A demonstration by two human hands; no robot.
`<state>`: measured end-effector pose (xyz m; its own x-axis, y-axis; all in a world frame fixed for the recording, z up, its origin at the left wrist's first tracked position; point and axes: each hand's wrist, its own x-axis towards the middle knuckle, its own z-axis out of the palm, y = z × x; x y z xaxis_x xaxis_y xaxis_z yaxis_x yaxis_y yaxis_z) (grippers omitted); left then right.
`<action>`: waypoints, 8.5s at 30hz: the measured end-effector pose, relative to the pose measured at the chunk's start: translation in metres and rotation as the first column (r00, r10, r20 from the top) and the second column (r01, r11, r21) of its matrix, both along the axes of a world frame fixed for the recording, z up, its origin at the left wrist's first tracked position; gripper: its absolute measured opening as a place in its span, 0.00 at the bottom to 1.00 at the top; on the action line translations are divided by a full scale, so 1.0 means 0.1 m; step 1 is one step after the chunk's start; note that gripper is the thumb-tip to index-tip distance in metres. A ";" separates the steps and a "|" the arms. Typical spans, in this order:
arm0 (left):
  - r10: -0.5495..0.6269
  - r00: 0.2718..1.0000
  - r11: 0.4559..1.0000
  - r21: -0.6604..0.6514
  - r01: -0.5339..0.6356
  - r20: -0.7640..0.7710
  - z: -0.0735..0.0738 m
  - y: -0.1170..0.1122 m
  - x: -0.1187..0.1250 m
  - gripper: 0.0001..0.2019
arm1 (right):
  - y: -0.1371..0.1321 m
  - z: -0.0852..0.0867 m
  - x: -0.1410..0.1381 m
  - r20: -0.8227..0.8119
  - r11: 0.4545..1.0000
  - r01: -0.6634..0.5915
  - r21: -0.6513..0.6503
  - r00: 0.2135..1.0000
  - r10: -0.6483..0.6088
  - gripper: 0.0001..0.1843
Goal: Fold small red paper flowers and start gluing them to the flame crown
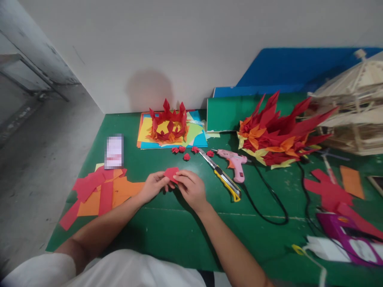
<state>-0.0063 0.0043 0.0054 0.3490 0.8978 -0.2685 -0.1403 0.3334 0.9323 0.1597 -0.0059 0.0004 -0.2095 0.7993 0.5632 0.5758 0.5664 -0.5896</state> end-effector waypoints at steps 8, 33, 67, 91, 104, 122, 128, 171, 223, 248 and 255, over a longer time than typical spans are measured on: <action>0.155 0.984 0.980 -0.139 -0.142 0.086 0.02 0.03 0.02 0.22 | 0.08 0.02 0.04 0.145 0.994 -0.109 0.022 0.984 0.105 0.13; 0.167 0.983 0.979 -0.128 -0.156 0.080 -0.09 0.00 0.05 0.24 | 0.08 0.03 -0.01 0.040 0.980 -0.056 -0.193 0.997 0.065 0.06; 0.207 0.969 0.972 -0.145 -0.187 0.132 -0.14 -0.05 0.09 0.22 | 0.05 0.05 -0.11 -0.169 0.937 0.000 -0.350 0.984 -0.063 0.08; 0.155 0.988 0.985 -0.071 -0.156 -0.013 -0.05 -0.06 0.08 0.17 | 0.07 -0.01 -0.08 -0.364 0.844 -0.091 -0.528 0.922 -0.129 0.10; 0.077 0.997 0.992 -0.102 -0.079 -0.030 0.05 -0.02 0.02 0.20 | 0.08 0.02 -0.10 -0.424 0.785 -0.147 -0.602 0.892 -0.158 0.11; 0.065 0.987 0.998 0.026 -0.062 -0.145 0.02 -0.06 0.02 0.21 | 0.05 0.09 -0.07 -0.378 0.808 -0.194 -0.556 0.925 -0.038 0.10; 0.111 0.989 0.994 -0.002 -0.112 -0.102 -0.02 -0.03 0.03 0.21 | 0.04 0.05 -0.09 -0.382 0.774 -0.129 -0.620 0.911 -0.154 0.13; 0.333 0.932 0.943 -0.029 -0.333 0.142 -0.05 0.00 0.06 0.17 | 0.00 0.07 -0.05 -0.019 0.999 -0.032 0.010 0.999 0.032 0.09; 0.204 0.979 0.975 0.094 -0.203 -0.002 -0.06 -0.06 0.06 0.18 | 0.04 0.08 -0.07 -0.282 0.907 -0.141 -0.397 0.959 0.026 0.04; 0.218 0.968 0.975 -0.075 -0.210 0.124 -0.04 0.01 0.02 0.19 | 0.05 0.04 0.01 -0.008 0.988 -0.146 -0.056 0.989 0.146 0.10; 0.170 0.967 0.985 -0.056 -0.162 0.190 -0.03 0.00 0.00 0.19 | 0.06 0.08 0.04 -0.005 0.984 -0.175 -0.034 0.985 0.175 0.12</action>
<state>-0.0059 0.0047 0.0028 0.2452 0.9373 -0.2475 -0.3730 0.3269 0.8683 0.1637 -0.0001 0.0082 -0.3464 0.7691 0.5372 0.4686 0.6379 -0.6111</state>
